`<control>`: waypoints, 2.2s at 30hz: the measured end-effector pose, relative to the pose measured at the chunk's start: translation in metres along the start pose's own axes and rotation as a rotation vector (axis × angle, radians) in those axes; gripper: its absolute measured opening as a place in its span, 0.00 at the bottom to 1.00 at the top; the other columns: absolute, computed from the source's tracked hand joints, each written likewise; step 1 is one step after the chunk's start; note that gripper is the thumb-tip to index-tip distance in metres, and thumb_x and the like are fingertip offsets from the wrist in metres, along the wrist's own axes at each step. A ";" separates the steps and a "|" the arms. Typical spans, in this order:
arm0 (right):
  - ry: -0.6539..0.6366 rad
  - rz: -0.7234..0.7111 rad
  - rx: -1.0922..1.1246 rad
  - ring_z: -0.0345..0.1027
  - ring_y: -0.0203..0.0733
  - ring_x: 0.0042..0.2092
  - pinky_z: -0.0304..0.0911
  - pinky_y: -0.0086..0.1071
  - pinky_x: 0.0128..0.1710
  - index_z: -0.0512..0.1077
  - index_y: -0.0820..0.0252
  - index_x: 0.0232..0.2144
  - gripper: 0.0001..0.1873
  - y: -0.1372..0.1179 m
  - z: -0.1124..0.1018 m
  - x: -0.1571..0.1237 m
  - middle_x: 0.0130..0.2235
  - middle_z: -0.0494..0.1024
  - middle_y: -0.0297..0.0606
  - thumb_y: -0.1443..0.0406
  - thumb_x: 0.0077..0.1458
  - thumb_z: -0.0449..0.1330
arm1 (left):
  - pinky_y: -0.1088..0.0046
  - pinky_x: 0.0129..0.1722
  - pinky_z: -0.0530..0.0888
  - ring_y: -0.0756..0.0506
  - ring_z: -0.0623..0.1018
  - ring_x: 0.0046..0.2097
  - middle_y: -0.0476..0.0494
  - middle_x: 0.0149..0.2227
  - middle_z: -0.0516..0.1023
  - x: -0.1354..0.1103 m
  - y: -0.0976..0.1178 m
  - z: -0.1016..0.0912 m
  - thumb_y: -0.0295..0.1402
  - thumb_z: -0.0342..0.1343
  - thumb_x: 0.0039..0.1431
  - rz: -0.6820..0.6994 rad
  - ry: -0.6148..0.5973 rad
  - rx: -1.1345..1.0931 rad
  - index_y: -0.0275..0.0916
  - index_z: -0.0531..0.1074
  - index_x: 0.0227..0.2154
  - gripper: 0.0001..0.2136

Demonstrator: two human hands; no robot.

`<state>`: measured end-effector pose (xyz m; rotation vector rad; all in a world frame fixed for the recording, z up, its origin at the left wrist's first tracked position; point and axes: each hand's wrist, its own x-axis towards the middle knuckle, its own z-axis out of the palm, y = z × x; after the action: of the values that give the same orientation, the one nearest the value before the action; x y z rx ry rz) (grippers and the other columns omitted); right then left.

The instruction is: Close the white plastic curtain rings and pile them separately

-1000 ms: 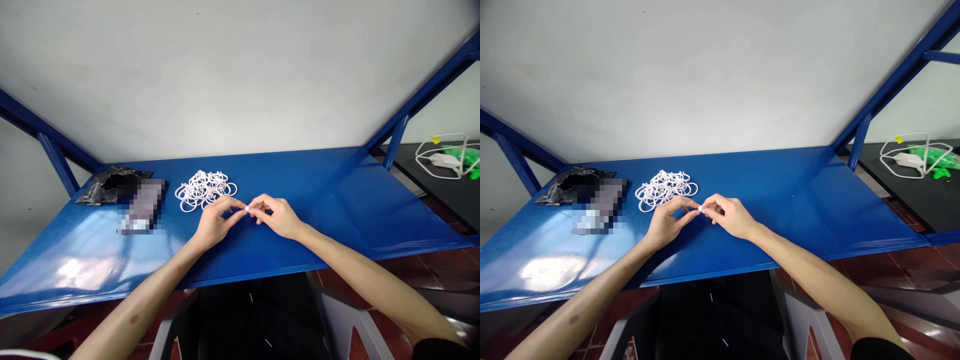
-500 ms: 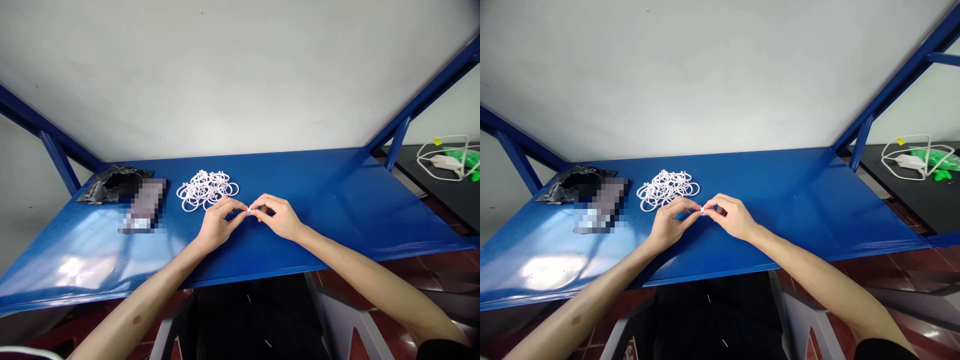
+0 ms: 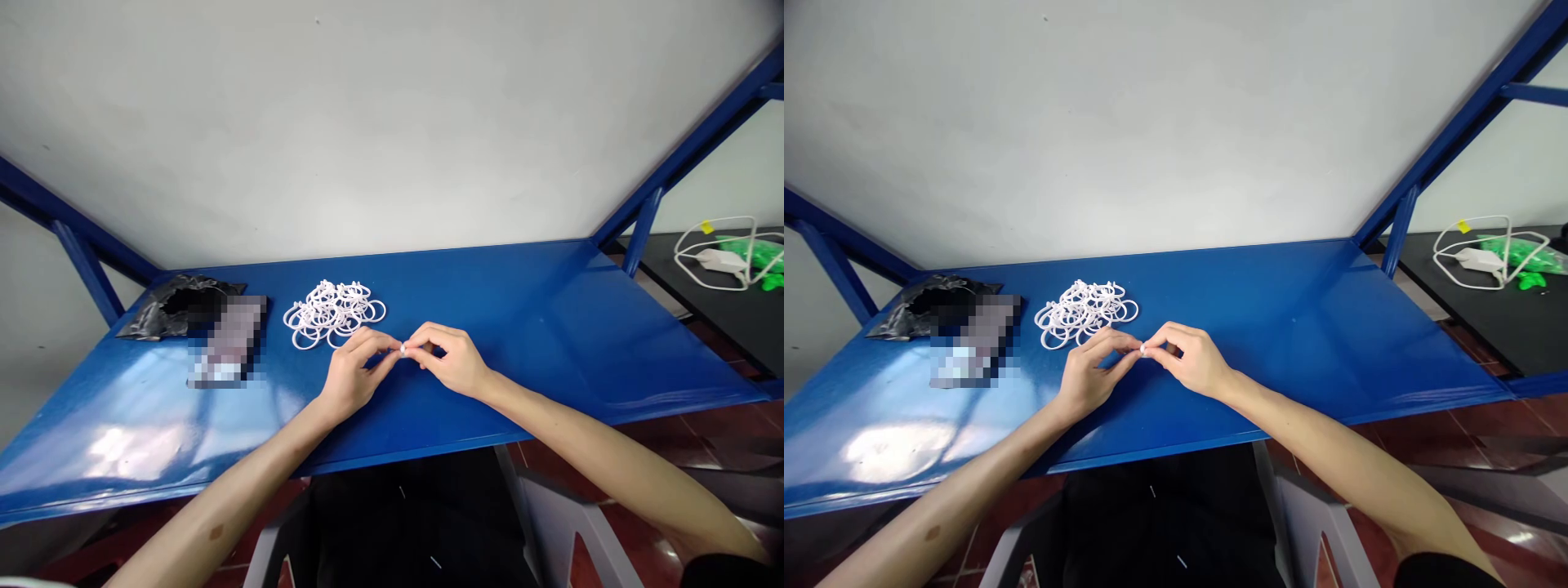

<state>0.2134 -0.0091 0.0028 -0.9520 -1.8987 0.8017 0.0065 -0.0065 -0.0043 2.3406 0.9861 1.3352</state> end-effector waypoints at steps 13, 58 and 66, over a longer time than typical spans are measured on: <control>-0.086 0.012 -0.097 0.71 0.36 0.33 0.68 0.31 0.35 0.77 0.55 0.43 0.09 0.008 -0.004 0.009 0.39 0.78 0.36 0.60 0.65 0.59 | 0.70 0.37 0.76 0.48 0.77 0.35 0.48 0.33 0.80 0.007 -0.013 0.002 0.32 0.58 0.65 -0.032 -0.073 0.076 0.41 0.75 0.36 0.03; -0.026 -0.004 -0.021 0.74 0.39 0.39 0.69 0.32 0.38 0.78 0.56 0.39 0.05 0.004 -0.015 0.013 0.39 0.81 0.35 0.63 0.63 0.63 | 0.74 0.37 0.74 0.49 0.76 0.38 0.49 0.38 0.77 0.007 -0.008 -0.008 0.32 0.57 0.66 -0.146 -0.154 0.079 0.42 0.73 0.41 0.03; -0.049 -0.068 -0.109 0.74 0.40 0.41 0.69 0.36 0.44 0.78 0.54 0.39 0.04 0.005 -0.013 0.011 0.38 0.82 0.34 0.64 0.64 0.63 | 0.74 0.35 0.74 0.49 0.77 0.37 0.48 0.37 0.79 0.006 -0.011 -0.004 0.29 0.57 0.66 -0.102 -0.134 0.063 0.41 0.75 0.39 0.03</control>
<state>0.2223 0.0048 0.0086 -0.9362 -2.0237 0.6933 0.0006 0.0046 -0.0040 2.3556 1.1048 1.1089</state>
